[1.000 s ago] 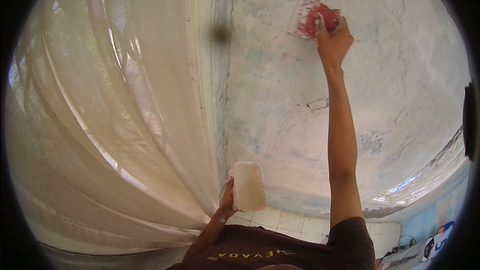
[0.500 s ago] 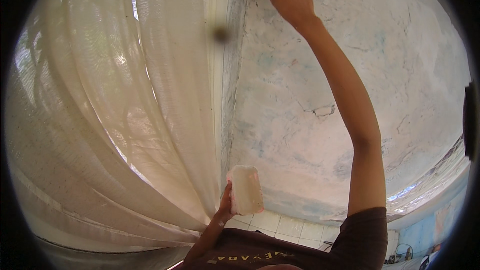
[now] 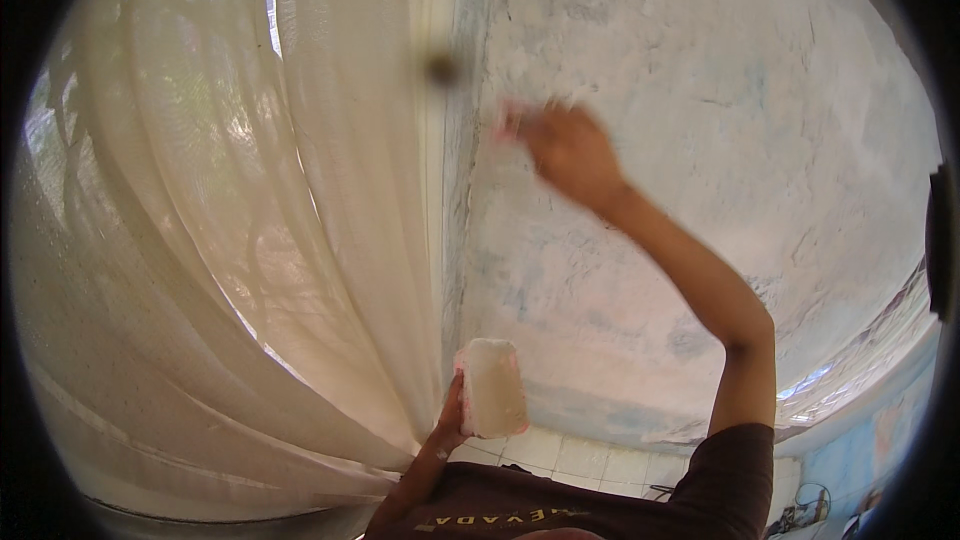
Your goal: The person applies white plaster to a corner of the wall and the area above a window using a putty knife, repeatedly loading the tool from a plastic container.
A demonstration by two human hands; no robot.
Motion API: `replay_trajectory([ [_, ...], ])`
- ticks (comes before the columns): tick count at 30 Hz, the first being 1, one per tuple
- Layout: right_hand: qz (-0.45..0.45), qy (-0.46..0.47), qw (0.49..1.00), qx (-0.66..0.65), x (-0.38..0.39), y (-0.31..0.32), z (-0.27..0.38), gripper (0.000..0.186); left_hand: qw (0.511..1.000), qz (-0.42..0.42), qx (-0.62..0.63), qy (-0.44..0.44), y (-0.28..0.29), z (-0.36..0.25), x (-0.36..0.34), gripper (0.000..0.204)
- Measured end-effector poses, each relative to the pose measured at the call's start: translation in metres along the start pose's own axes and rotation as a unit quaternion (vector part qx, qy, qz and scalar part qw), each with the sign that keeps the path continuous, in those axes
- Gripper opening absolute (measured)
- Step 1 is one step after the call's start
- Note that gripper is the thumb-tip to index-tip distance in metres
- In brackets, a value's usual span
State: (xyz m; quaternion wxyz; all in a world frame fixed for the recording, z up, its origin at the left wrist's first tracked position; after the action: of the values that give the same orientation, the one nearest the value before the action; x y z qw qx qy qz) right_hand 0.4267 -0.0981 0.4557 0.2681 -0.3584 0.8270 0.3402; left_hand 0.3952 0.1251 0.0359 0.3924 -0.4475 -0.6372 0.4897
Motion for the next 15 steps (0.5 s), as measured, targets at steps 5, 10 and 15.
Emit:
replay_trajectory([
  [5, -0.092, -0.077, 0.976, 0.183, -0.129, 0.044, -0.115, 0.025, 0.997, -0.072, 0.001, 0.005, -0.006, 0.004, -0.002, 0.068],
  [10, -0.078, -0.035, 0.968, 0.237, -0.113, -0.015, -0.102, 0.021, 0.998, -0.061, 0.035, 0.007, 0.012, 0.013, -0.005, 0.071],
  [15, 0.057, 0.095, 0.989, 0.100, 0.041, -0.087, 0.022, 0.044, 0.999, -0.034, 0.001, 0.020, 0.003, 0.012, 0.004, 0.070],
])
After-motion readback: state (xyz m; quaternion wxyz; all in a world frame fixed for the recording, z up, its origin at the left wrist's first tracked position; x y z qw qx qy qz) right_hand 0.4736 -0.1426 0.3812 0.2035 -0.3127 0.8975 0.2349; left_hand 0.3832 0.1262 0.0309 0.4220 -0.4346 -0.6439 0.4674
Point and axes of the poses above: each hand's wrist, its own x-axis away from the middle knuckle, its own y-axis out of the back of the hand, z = x × y, the point moved 2 cm from there along -x, towards the middle knuckle, and after that the axes turned 12 degrees about x, right-handed, at the moved point
